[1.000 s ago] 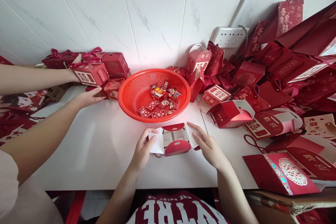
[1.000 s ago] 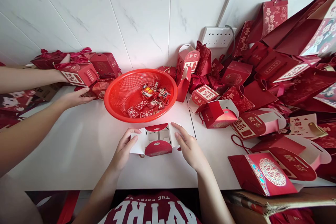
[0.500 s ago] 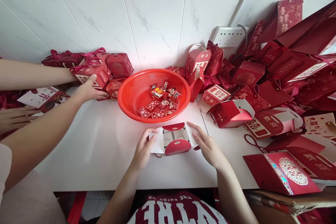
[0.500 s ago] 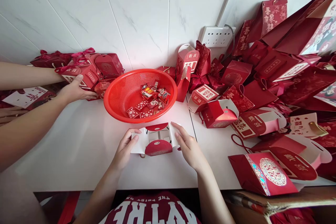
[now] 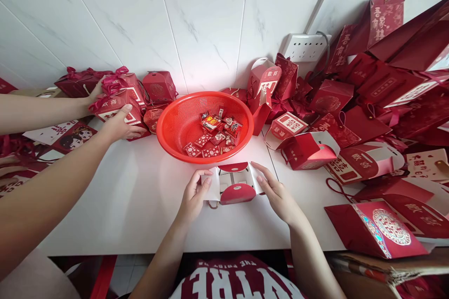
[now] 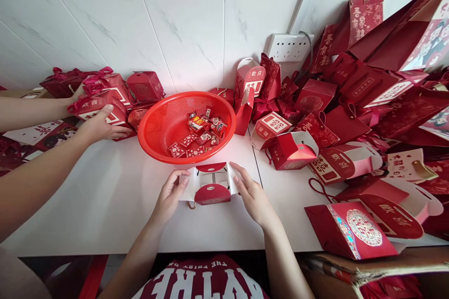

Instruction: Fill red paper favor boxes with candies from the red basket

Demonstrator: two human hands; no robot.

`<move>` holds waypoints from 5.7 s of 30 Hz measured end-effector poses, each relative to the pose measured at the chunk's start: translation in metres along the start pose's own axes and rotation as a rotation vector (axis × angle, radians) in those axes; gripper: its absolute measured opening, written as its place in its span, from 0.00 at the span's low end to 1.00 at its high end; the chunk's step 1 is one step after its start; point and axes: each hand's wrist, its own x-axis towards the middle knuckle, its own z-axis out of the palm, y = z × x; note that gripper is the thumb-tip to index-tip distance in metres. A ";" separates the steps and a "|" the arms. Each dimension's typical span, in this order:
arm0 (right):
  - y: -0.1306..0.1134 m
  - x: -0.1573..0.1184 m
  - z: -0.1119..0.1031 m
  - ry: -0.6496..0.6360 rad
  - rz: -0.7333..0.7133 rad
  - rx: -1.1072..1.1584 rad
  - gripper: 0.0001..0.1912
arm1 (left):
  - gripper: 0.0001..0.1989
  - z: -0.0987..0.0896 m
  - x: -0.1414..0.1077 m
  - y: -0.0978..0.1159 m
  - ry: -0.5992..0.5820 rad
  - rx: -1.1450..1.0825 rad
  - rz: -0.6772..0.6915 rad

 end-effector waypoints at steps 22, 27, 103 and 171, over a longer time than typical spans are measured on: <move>-0.015 0.002 0.009 -0.058 -0.608 -0.355 0.36 | 0.08 -0.016 0.001 0.070 -0.421 0.389 0.210; -0.007 -0.001 0.007 0.009 -0.530 -0.360 0.51 | 0.19 -0.031 0.003 0.072 -0.288 0.337 0.193; 0.015 0.012 0.022 -0.034 -0.550 -0.006 0.54 | 0.22 0.015 0.169 0.135 -0.645 1.198 0.376; 0.020 0.013 0.024 -0.075 -0.547 0.006 0.49 | 0.09 -0.011 0.092 0.157 -0.973 0.349 0.421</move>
